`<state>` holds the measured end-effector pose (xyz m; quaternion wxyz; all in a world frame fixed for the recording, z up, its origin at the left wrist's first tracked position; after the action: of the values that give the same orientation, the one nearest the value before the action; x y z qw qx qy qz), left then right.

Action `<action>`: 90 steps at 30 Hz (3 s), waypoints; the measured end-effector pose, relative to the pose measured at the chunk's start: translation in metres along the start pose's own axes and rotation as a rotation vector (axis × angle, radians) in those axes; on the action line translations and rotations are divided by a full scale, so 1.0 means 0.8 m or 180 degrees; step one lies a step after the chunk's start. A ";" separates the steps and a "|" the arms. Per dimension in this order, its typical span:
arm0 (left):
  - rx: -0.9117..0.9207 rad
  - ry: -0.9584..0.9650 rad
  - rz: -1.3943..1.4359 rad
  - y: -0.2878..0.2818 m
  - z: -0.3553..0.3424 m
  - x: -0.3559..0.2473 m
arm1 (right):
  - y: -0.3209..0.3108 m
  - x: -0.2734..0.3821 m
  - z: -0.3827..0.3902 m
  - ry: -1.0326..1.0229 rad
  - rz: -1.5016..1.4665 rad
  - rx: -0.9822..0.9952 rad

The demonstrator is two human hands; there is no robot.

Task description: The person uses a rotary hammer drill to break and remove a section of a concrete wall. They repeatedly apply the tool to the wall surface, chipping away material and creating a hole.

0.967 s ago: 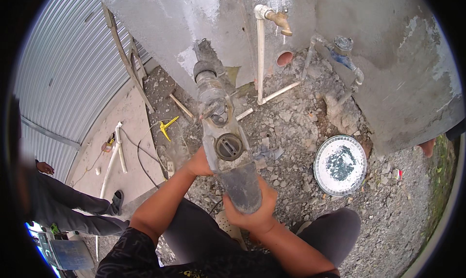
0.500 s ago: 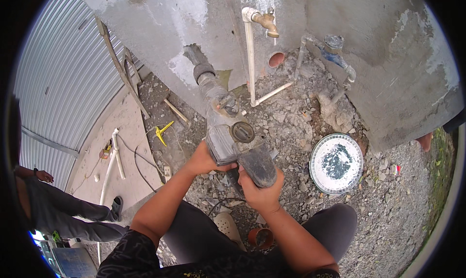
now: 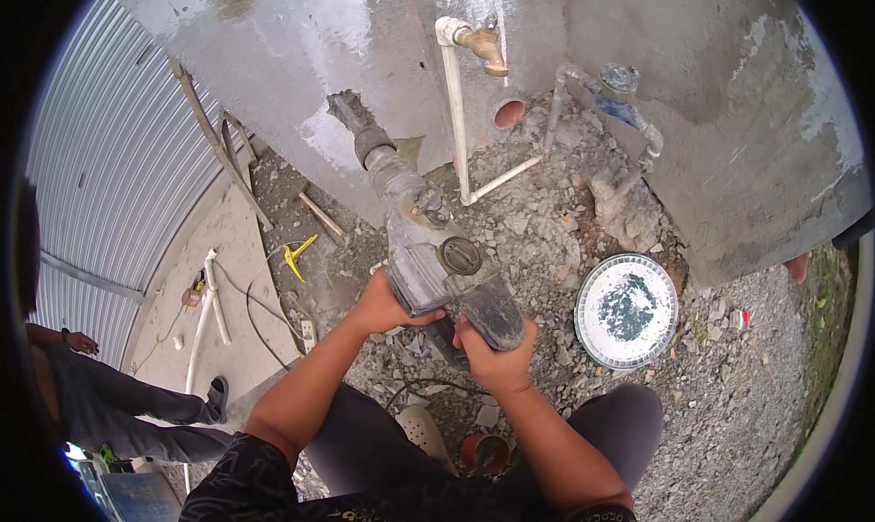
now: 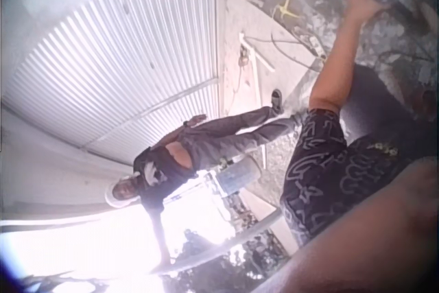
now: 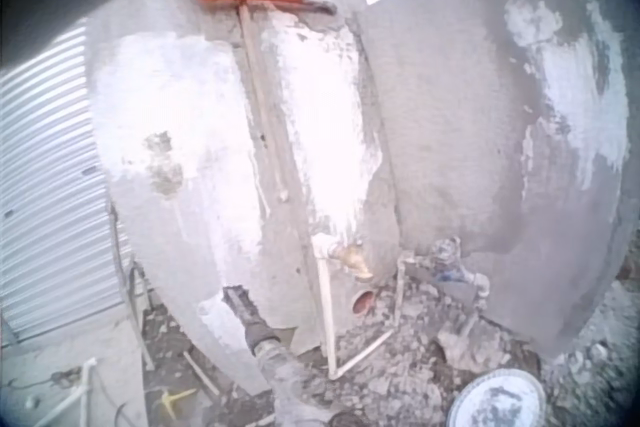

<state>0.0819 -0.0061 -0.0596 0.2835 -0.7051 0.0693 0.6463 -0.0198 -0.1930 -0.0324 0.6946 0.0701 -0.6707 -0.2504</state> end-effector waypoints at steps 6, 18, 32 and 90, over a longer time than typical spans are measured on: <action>0.0057 -0.0139 0.0205 0.000 0.003 -0.002 | 0.004 0.003 0.003 -0.0101 0.0151 0.0120; 0.0028 -0.0208 0.0069 0.002 -0.002 0.000 | -0.001 0.010 -0.002 -0.0079 0.0382 0.0151; -0.0121 -0.0008 -0.0574 0.001 0.007 -0.053 | 0.002 0.036 -0.011 0.0641 -0.0345 -0.0255; -0.0096 -0.0904 -0.2831 -0.040 0.036 -0.055 | -0.015 -0.113 -0.022 0.1554 -0.1935 -0.0474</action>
<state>0.0652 0.0227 -0.0076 0.5294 -0.5749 -0.2885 0.5531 -0.0033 -0.1672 -0.1203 0.7310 0.2724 -0.4146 -0.4685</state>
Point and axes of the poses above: each hand's wrist, its own z-axis away from the middle knuckle, its own y-axis out of the palm, x = y × z, the point moved 8 cm from there along -z, towards the middle knuckle, and after that the axes turned 4 degrees about y, right-handed, at the moved point
